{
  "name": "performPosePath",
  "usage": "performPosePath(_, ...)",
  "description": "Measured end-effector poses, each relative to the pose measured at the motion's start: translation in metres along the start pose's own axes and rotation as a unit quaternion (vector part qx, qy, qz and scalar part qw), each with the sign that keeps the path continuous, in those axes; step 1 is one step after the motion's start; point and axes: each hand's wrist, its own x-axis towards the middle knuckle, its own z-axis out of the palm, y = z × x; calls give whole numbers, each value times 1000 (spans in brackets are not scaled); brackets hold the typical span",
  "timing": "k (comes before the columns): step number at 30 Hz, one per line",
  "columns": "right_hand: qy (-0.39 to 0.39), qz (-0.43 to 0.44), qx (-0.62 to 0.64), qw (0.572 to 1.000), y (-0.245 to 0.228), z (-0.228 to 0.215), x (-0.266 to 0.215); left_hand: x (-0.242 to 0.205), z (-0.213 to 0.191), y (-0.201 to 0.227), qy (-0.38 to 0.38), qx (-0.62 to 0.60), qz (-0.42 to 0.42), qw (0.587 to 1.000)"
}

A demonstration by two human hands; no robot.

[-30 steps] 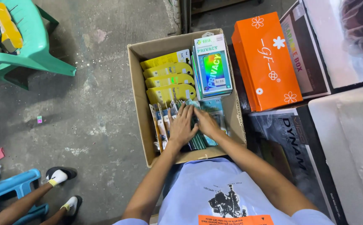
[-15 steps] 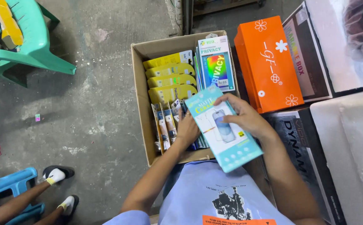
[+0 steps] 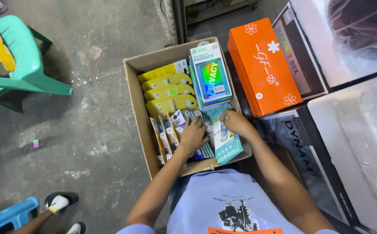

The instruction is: Sorting and organizing various electronic accessories such as chargers and cables from a larger box into smaller branded boxes.

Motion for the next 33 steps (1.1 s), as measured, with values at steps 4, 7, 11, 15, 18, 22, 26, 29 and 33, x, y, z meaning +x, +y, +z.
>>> performPosePath(4, -15, 79, -26, 996, 0, 11, 5, -17, -29, -7, -23, -20, -5, 1000)
performPosePath(7, -12, 32, 7, 999, 44, 45, 40, -18, -23, -6, 0, -12, 14, 1000)
performPosePath(11, -39, -7, 97, 994, 105, 93, 82, -22, -5, -2, 51, 39, 7, 998)
performPosePath(15, -12, 13, 176, 984, 95, 90, 68, -24, -3, 9, -3, 41, -12, 999)
performPosePath(18, 49, 26, 44, 997, 68, 85, 54, -14, 10, 10, 5, 89, -13, 996)
performPosePath(22, 78, -9, -190, 979, 34, 84, 23, -7, 27, 13, 71, 59, -4, 996)
performPosePath(26, 81, 30, -198, 976, -34, 47, -31, -10, 27, 26, 48, 65, -71, 994)
performPosePath(29, 32, 111, -157, 981, -58, 30, -48, -11, 6, 39, 40, 23, -161, 986)
performPosePath(33, 79, 40, -82, 993, -7, 49, -42, -10, -6, 42, -24, -51, -229, 972)
